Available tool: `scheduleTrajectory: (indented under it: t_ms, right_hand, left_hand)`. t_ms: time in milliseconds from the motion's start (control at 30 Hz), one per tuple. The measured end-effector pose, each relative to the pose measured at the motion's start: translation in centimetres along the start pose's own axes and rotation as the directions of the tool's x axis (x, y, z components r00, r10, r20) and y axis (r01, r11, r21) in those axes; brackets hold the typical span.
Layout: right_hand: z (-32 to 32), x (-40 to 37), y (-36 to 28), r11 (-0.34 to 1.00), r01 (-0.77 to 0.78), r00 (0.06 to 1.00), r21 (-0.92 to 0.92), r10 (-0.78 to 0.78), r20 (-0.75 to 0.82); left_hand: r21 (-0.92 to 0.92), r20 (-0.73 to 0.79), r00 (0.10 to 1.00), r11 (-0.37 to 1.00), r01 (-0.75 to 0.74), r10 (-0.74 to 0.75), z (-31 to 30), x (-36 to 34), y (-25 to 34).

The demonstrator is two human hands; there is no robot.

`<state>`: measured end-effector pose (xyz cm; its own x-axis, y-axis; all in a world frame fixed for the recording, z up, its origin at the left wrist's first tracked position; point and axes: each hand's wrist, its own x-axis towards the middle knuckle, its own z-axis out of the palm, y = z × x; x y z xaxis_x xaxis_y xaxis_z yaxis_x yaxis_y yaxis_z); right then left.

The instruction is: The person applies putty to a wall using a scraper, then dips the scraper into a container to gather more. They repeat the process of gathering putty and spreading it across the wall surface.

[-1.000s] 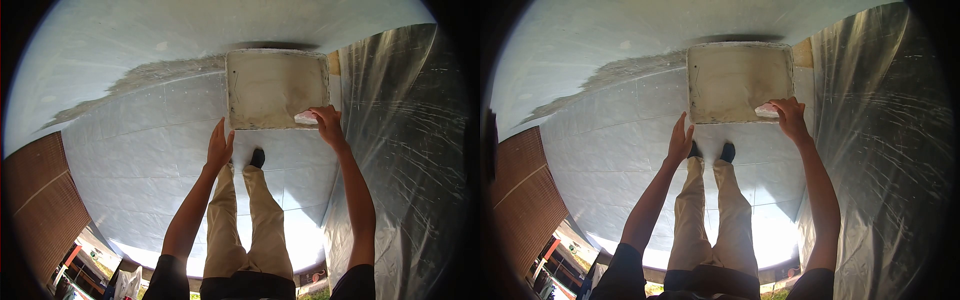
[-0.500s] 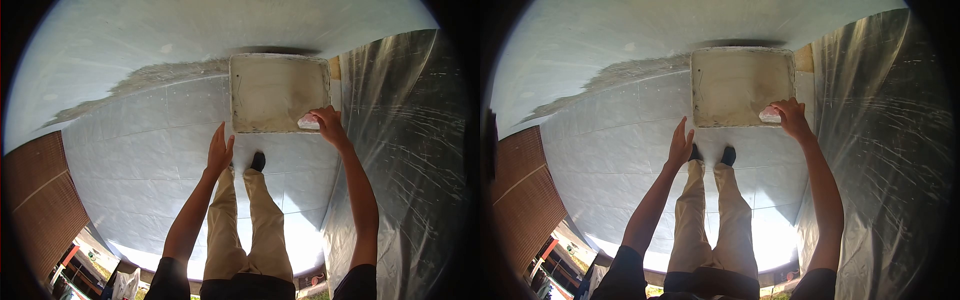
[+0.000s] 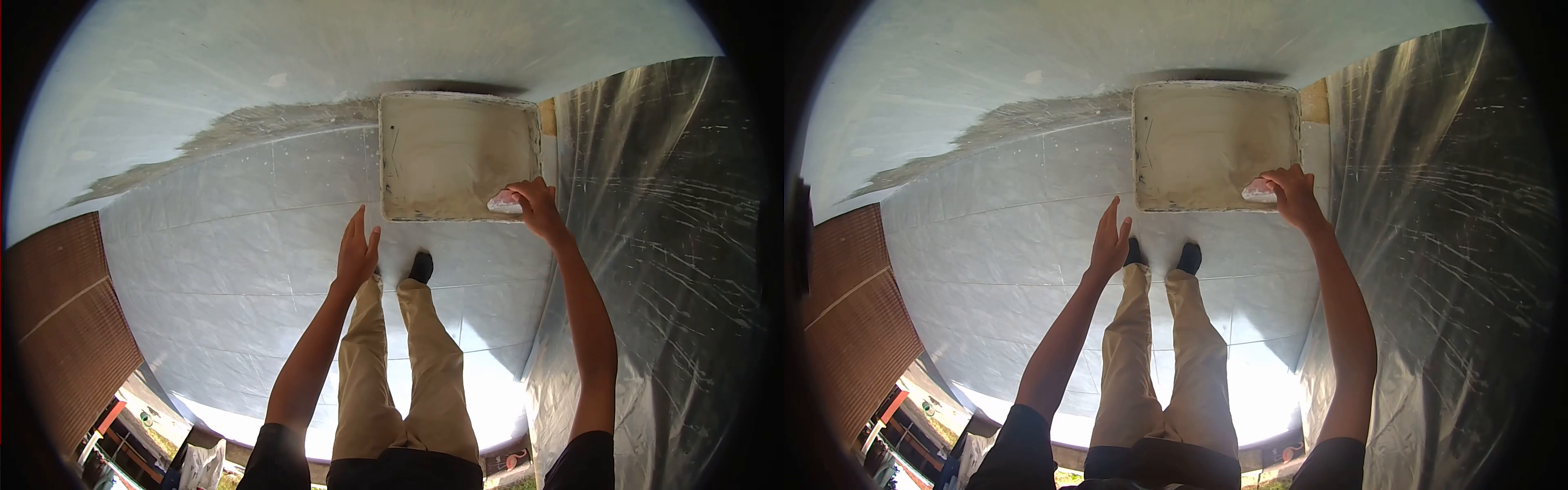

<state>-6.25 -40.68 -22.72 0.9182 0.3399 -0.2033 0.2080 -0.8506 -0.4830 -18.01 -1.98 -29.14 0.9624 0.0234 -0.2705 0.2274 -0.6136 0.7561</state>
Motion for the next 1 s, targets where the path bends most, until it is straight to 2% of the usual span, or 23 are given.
scheduleTrajectory:
  t_ms: [167,433,567,633,667,700,767,800,867,900,967,1000]
  right_hand:
    - [0.5,0.7,1.5,0.999,0.017,0.999,0.045,-0.018,0.027]
    - [0.9,3.7,0.0,0.968,-0.230,0.959,0.102,0.207,0.194]
    - [3.0,6.1,-0.3,0.953,-0.238,0.947,0.188,0.184,0.263]
    - [3.7,6.8,-1.2,0.757,-0.437,0.891,0.485,0.294,0.345]
    - [3.7,7.3,-1.4,0.712,-0.481,0.865,0.511,0.290,0.411]
    - [3.5,7.5,-1.8,0.715,-0.472,0.871,0.516,0.285,0.401]
    - [2.8,7.4,-3.0,0.512,-0.517,0.855,0.686,0.270,0.443]
    - [2.0,7.4,-3.7,0.519,-0.499,0.866,0.694,0.261,0.427]
    - [0.3,7.3,-5.4,0.333,-0.458,0.888,0.824,0.204,0.411]
    - [-1.4,7.1,-7.2,0.341,-0.436,0.899,0.833,0.195,0.391]
    - [-5.2,6.7,-10.7,0.123,-0.397,0.909,0.910,0.191,0.371]
    - [-6.5,6.7,-11.4,0.135,-0.369,0.922,0.919,0.180,0.344]
  left_hand:
    - [-0.003,-0.010,1.000,1.000,-0.017,0.017,0.1,-0.1,-0.2]
    - [0.011,-0.007,1.000,1.000,-0.022,0.023,-0.7,0.1,0.4]
    - [-0.001,-0.025,0.998,0.999,-0.049,0.049,-1.2,0.4,0.8]
    - [-0.002,-0.035,0.998,0.998,-0.058,0.058,-1.6,0.6,1.2]
    - [0.002,-0.036,0.998,0.998,-0.058,0.058,-1.9,0.7,1.5]
    - [0.006,-0.038,0.998,0.998,-0.059,0.059,-2.3,0.8,1.9]
    - [-0.001,-0.050,0.996,0.997,-0.074,0.074,-3.4,1.1,2.9]
    - [-0.011,-0.053,0.995,0.997,-0.082,0.081,-4.1,1.4,3.6]
    - [-0.020,-0.089,0.988,0.991,-0.131,0.129,-5.8,2.4,5.1]
    - [-0.035,-0.109,0.981,0.985,-0.167,0.162,-6.8,3.0,6.2]
    - [-0.043,-0.146,0.964,0.972,-0.230,0.221,-9.4,4.4,8.8]
    - [-0.057,-0.170,0.950,0.960,-0.273,0.260,-11.0,5.0,10.5]
